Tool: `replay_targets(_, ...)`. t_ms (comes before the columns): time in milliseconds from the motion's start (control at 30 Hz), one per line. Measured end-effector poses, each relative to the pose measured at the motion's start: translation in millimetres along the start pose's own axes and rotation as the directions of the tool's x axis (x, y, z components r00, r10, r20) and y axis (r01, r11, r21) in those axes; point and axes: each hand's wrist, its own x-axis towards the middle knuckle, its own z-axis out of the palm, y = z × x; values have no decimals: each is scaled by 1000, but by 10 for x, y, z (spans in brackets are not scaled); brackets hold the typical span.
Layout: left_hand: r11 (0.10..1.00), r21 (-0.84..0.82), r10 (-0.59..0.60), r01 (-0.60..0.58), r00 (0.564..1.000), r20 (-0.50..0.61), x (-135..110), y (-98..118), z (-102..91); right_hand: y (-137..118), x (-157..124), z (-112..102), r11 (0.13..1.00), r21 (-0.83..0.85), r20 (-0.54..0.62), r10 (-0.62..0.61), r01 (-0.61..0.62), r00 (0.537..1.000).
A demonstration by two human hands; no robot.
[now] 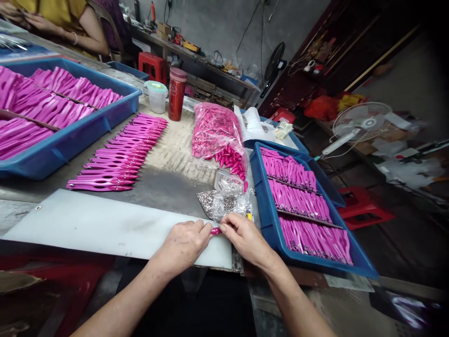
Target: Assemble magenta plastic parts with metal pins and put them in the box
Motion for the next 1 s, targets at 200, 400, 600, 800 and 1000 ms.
replay_targets(200,1000,-21,5,-5,1000,-9,-2,-13,-6,-5,-20,86,1000,-21,32,-12,12,999)
replay_targets(400,999,-38,13,-14,1000,-22,6,-16,-24,-2,-6,147,997,73,8,28,-29,1000)
replay_targets(600,998,-52,21,-22,999,-25,-2,-25,-12,62,-18,210,983,175,-23,58,-53,998)
replay_targets(800,999,-50,9,-9,1000,-12,-30,-13,1,61,-52,266,989,144,-62,37,-28,997)
replay_targets(1000,999,20,-28,28,999,17,-32,33,-31,139,-62,428,991,120,-190,-36,59,981)
